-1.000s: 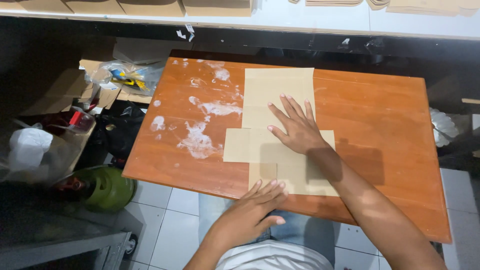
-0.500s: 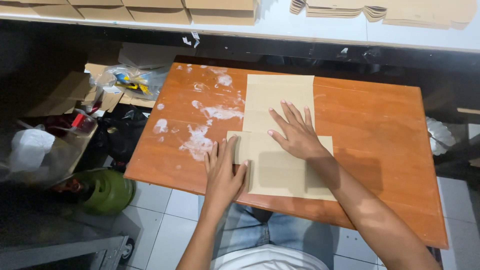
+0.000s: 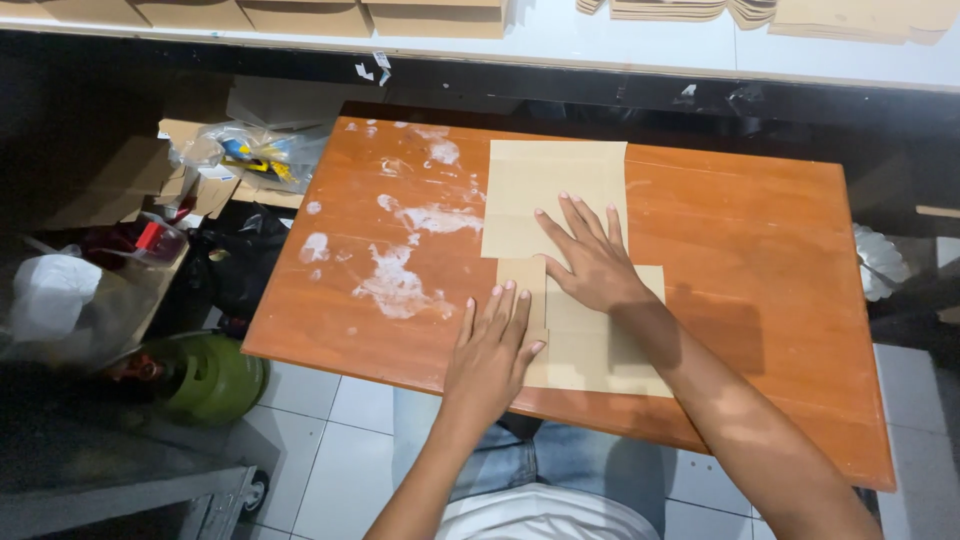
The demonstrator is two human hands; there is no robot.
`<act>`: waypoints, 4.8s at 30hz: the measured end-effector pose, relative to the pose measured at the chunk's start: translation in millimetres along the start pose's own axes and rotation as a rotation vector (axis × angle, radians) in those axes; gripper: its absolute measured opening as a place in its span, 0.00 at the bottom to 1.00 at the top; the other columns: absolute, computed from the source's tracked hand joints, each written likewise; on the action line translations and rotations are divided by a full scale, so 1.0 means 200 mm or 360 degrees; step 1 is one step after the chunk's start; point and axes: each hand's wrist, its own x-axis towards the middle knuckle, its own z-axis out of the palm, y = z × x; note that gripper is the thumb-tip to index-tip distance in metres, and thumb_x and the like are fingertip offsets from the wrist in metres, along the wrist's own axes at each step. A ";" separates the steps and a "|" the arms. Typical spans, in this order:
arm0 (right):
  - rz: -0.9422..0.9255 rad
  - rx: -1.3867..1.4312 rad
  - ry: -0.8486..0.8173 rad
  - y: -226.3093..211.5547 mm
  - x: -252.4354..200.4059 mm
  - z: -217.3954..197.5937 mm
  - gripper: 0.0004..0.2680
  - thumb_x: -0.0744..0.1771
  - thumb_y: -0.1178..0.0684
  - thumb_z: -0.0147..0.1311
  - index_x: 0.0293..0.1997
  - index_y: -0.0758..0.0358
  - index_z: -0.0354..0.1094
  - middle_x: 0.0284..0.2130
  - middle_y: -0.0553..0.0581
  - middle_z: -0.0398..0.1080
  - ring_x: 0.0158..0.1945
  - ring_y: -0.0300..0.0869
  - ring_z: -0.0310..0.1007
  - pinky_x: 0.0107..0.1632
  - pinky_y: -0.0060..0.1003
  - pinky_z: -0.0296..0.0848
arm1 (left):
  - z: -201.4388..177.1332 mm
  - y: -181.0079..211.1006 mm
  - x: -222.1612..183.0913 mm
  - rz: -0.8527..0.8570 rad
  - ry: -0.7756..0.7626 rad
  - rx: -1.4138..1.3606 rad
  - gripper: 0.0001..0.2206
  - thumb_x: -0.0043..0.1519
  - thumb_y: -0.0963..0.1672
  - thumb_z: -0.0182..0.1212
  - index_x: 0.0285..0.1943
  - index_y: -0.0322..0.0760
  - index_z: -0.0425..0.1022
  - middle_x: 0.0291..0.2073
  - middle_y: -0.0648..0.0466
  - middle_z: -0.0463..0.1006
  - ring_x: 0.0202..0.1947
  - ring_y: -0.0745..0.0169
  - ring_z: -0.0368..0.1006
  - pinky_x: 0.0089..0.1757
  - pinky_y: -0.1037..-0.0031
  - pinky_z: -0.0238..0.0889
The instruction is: The person folds flat cardboard pieces into small rectangular boxes on a wooden table. They fold the side flaps, crease the edges, and tuck the tabs to form the box shape. The finished boxes are placed on the table.
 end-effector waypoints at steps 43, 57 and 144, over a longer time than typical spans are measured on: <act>0.0297 -0.0105 0.0013 -0.06 -0.04 -0.02 0.27 0.70 0.27 0.33 0.79 0.35 0.41 0.79 0.63 0.33 0.81 0.55 0.25 0.70 0.75 0.16 | -0.11 -0.12 0.07 -0.0301 0.0436 -0.0073 0.21 0.67 0.54 0.54 0.65 0.44 0.71 0.58 0.47 0.74 0.63 0.45 0.64 0.63 0.51 0.50; 0.0252 -0.0067 -0.0010 -0.11 -0.07 -0.02 0.26 0.70 0.29 0.33 0.79 0.38 0.41 0.78 0.67 0.34 0.81 0.59 0.25 0.71 0.73 0.18 | -0.18 0.04 0.17 -0.0452 0.0441 -0.0599 0.33 0.63 0.44 0.62 0.77 0.33 0.52 0.70 0.31 0.60 0.71 0.31 0.48 0.67 0.43 0.20; -0.0400 0.0217 0.0515 -0.04 0.56 0.01 0.24 0.68 0.40 0.51 0.72 0.56 0.53 0.69 0.62 0.57 0.74 0.56 0.50 0.69 0.55 0.46 | -0.03 -0.10 0.04 0.0177 0.0776 -0.0122 0.09 0.65 0.45 0.62 0.43 0.37 0.66 0.42 0.46 0.77 0.45 0.44 0.71 0.42 0.59 0.63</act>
